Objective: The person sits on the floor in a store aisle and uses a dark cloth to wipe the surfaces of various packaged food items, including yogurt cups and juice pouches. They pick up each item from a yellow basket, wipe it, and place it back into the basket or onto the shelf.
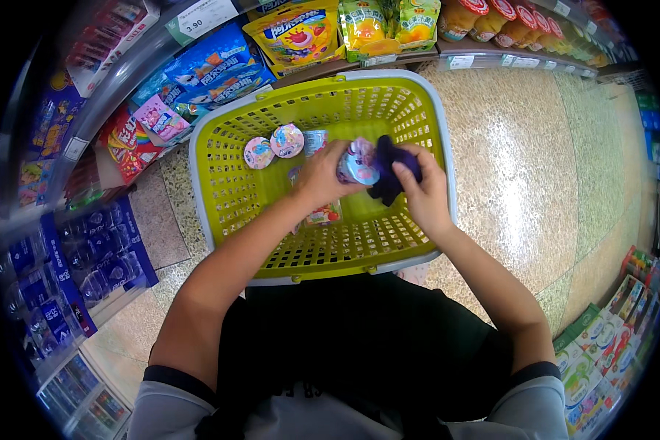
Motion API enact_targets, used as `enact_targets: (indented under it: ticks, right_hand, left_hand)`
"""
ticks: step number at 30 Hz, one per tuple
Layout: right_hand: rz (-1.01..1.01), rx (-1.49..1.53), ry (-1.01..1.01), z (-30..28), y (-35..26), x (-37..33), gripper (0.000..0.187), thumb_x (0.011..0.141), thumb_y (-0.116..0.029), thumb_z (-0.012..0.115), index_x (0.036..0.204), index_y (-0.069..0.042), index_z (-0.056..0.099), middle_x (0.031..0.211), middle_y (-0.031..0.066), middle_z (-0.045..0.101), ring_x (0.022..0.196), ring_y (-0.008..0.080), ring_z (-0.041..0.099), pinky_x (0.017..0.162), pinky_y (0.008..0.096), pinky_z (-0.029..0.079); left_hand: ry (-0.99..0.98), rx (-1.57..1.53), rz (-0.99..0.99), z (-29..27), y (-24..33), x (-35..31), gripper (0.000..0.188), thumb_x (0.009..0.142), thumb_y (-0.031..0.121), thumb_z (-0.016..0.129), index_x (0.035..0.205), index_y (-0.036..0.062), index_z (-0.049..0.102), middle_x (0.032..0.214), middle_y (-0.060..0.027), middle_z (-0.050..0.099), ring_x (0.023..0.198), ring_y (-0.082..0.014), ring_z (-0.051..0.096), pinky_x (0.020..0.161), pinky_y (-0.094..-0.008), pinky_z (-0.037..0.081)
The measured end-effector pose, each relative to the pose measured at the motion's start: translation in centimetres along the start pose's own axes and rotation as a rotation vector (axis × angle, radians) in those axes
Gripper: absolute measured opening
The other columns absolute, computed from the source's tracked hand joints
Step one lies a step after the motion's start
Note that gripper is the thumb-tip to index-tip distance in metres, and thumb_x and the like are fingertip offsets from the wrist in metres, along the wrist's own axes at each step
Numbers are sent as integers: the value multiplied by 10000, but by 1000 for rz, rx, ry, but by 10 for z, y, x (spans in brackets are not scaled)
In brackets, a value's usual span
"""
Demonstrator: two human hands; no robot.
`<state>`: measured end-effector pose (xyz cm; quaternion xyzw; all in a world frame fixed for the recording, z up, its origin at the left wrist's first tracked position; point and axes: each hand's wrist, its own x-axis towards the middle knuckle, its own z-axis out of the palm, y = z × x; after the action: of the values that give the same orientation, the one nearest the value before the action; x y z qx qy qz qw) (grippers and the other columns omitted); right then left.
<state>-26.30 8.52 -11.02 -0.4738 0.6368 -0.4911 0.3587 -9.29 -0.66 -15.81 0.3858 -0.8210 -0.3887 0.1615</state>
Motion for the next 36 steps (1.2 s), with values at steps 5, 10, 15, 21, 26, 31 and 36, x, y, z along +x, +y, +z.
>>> enact_targets:
  ticks: [5, 10, 15, 21, 26, 31, 36]
  right_hand:
    - [-349, -485, -228, 9, -26, -1, 367, 790, -72, 607, 1153, -107, 566, 1321, 136, 417, 1173, 338, 438, 979, 366, 356]
    - [-166, -31, -209, 6, -25, 6, 347, 860, -160, 569, 1193, -65, 546, 1285, 176, 450, 1149, 313, 472, 948, 354, 380]
    - [301, 79, -75, 8, -20, 22, 290, 891, -227, 545, 1086, -17, 595, 985, 134, 623, 844, 211, 600, 764, 299, 458]
    - [499, 695, -22, -9, -23, 20, 393, 944, -296, 457, 1183, 13, 505, 1009, 80, 608, 859, 120, 563, 786, 243, 450]
    - [305, 420, -10, 16, -37, 3, 442, 965, -343, 391, 1235, 0, 463, 1124, 93, 548, 1039, 142, 491, 929, 264, 367]
    - [617, 592, -56, 18, -46, 5, 404, 966, -280, 276, 1167, -13, 505, 1028, 86, 585, 929, 147, 539, 850, 284, 405]
    - [453, 678, 3, 5, -15, 4, 407, 962, -317, 350, 1152, 10, 498, 1071, 90, 567, 957, 167, 528, 856, 279, 404]
  left_hand:
    - [132, -314, 33, 13, 16, -8, 694, 559, 292, 816, 1108, 33, 480, 1061, -170, 558, 972, -365, 556, 799, -407, 454]
    - [137, -282, 22, 0, 33, -12, 697, 546, 308, 826, 1076, 15, 480, 972, -161, 585, 896, -360, 576, 765, -395, 457]
    - [110, -410, -57, 5, 37, -16, 643, 659, 177, 778, 1179, -1, 444, 1015, -84, 582, 939, -171, 568, 827, -325, 453]
    - [178, -664, -108, 3, 43, 1, 547, 760, 218, 689, 1179, -3, 415, 1083, -136, 514, 1008, -205, 515, 875, -332, 408]
    - [316, -881, -205, 8, 72, 5, 449, 840, 203, 595, 1177, -11, 387, 1085, -144, 497, 1014, -226, 487, 907, -339, 369]
    - [364, -986, -105, 6, 99, -3, 428, 933, 363, 414, 1153, -3, 402, 1078, -102, 480, 997, -186, 456, 883, -324, 365]
    - [289, -815, -226, 17, 81, 3, 419, 945, 379, 369, 1094, -3, 455, 1024, -131, 485, 957, -202, 478, 870, -317, 368]
